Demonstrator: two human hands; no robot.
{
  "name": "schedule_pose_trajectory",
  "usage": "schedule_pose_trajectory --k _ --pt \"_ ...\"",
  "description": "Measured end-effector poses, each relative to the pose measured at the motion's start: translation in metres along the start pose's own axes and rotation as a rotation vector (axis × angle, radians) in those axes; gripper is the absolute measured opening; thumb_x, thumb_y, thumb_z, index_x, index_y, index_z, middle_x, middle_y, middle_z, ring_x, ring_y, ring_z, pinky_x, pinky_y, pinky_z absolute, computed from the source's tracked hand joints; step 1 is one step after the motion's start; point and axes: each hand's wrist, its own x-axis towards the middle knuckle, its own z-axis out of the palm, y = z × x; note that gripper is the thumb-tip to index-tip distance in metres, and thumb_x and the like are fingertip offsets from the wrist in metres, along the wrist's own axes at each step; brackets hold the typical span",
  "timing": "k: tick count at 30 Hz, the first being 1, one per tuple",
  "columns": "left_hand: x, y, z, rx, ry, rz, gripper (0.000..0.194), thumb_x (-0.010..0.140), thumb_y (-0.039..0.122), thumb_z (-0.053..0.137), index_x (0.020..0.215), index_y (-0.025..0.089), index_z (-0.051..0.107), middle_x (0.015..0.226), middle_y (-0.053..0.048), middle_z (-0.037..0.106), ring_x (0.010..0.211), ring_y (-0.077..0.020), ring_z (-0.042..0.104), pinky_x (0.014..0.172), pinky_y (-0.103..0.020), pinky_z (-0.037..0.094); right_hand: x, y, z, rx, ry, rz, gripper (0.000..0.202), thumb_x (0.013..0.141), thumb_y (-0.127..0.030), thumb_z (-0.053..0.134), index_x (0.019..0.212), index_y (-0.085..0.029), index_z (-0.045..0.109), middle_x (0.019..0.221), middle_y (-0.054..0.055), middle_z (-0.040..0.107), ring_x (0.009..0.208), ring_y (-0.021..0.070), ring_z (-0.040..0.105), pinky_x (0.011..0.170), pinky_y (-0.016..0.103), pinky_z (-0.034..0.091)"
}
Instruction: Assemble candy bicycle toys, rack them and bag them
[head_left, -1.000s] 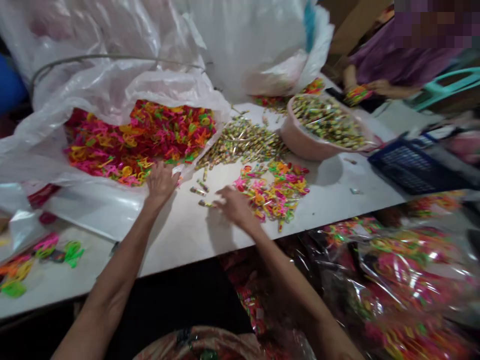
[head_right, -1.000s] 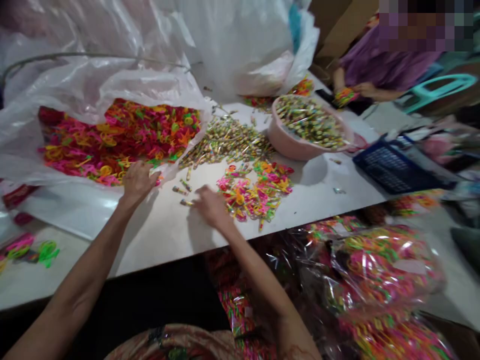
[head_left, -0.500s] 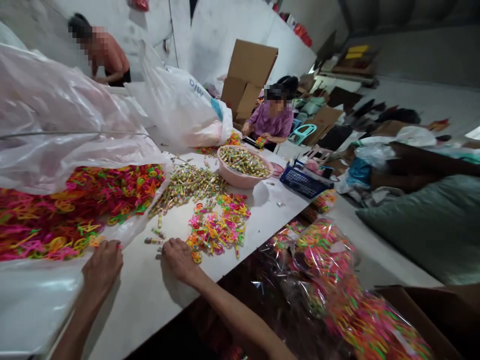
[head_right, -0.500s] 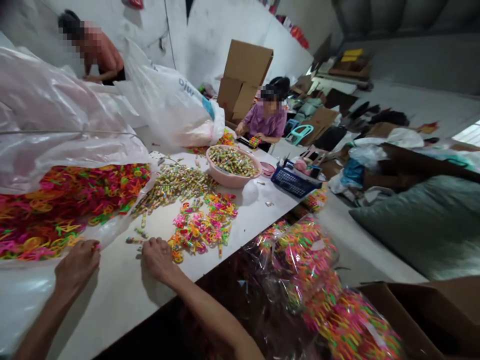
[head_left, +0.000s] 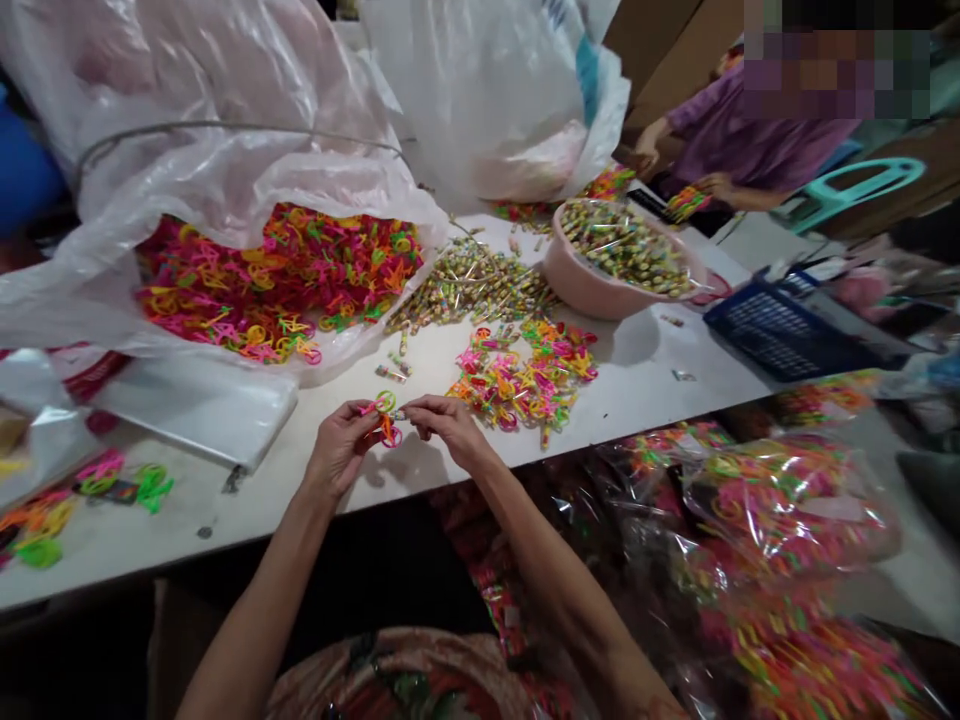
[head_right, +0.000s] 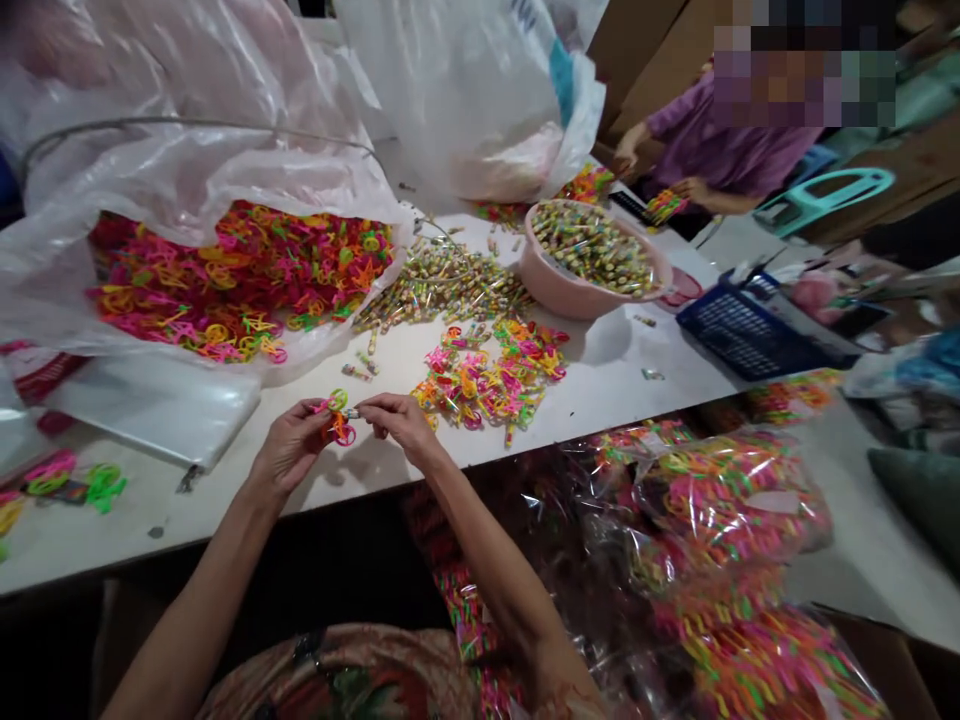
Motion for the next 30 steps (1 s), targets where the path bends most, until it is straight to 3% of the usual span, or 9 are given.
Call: schedule_pose_trajectory --k 5,11,15,19,23,27,30 --pt "-0.005 -0.004 0.003 0.035 0.006 0.044 0.046 0.038 0.027 0.091 0.071 0.015 0.062 0.068 0.000 0.069 0.060 -0.0115 0.063 0.058 -0.024 0.052 -0.002 0.001 0.002 0.079 -0.017 0.069 0.029 0.060 -0.039 0.079 0.072 -0.015 0.071 0.052 -0.006 0.055 0.045 0.0053 0.046 0.048 0.021 0.036" --pt "-0.008 -0.015 0.005 0.041 0.006 0.005 0.049 0.036 0.028 0.091 0.073 0.016 0.060 0.067 0.001 0.068 0.058 -0.0097 0.061 0.056 -0.021 0.050 -0.004 0.007 0.001 0.158 0.005 0.136 0.039 0.053 -0.046 0.083 0.067 -0.016 0.063 0.053 -0.004 0.060 0.039 0.0058 0.050 0.042 0.020 0.039" --pt "-0.007 -0.021 0.006 0.058 0.027 0.035 0.049 0.037 0.030 0.090 0.072 0.016 0.059 0.064 0.002 0.066 0.056 -0.0089 0.060 0.054 -0.020 0.049 -0.010 0.010 0.001 0.074 0.045 0.059 0.038 0.057 -0.049 0.080 0.065 -0.016 0.063 0.052 -0.004 0.060 0.039 0.0066 0.051 0.041 0.020 0.042" --pt "-0.001 -0.025 0.008 0.154 0.085 0.163 0.044 0.038 0.027 0.088 0.069 0.016 0.059 0.061 0.002 0.064 0.055 -0.0095 0.059 0.054 -0.021 0.047 -0.015 0.012 0.005 -0.109 0.148 -0.055 0.033 0.064 -0.049 0.075 0.065 -0.017 0.066 0.046 -0.004 0.056 0.040 0.0084 0.051 0.044 0.022 0.044" --pt "0.004 -0.034 0.013 0.224 0.054 0.176 0.041 0.043 0.032 0.086 0.071 0.016 0.060 0.063 0.001 0.065 0.057 -0.0108 0.059 0.056 -0.023 0.048 -0.017 0.013 0.002 -0.185 0.183 -0.053 0.033 0.069 -0.050 0.070 0.065 -0.017 0.066 0.048 -0.003 0.057 0.041 0.0096 0.051 0.044 0.023 0.044" --pt "0.010 -0.032 0.015 0.374 -0.060 0.187 0.040 0.054 0.035 0.080 0.086 0.016 0.064 0.071 -0.001 0.067 0.063 -0.0129 0.061 0.062 -0.025 0.049 -0.020 -0.004 -0.030 -0.448 0.230 -0.140 0.027 0.075 -0.045 0.065 0.070 -0.018 0.068 0.055 -0.001 0.059 0.047 0.0115 0.053 0.049 0.025 0.045" --pt "0.027 -0.005 0.005 0.693 -0.005 0.476 0.036 0.068 0.032 0.070 0.102 0.020 0.065 0.089 -0.005 0.069 0.079 -0.0172 0.063 0.074 -0.030 0.050 -0.016 -0.028 -0.071 -0.772 0.393 -0.277 0.028 0.081 -0.044 0.057 0.078 -0.020 0.071 0.068 0.003 0.065 0.064 0.0170 0.060 0.062 0.031 0.049"
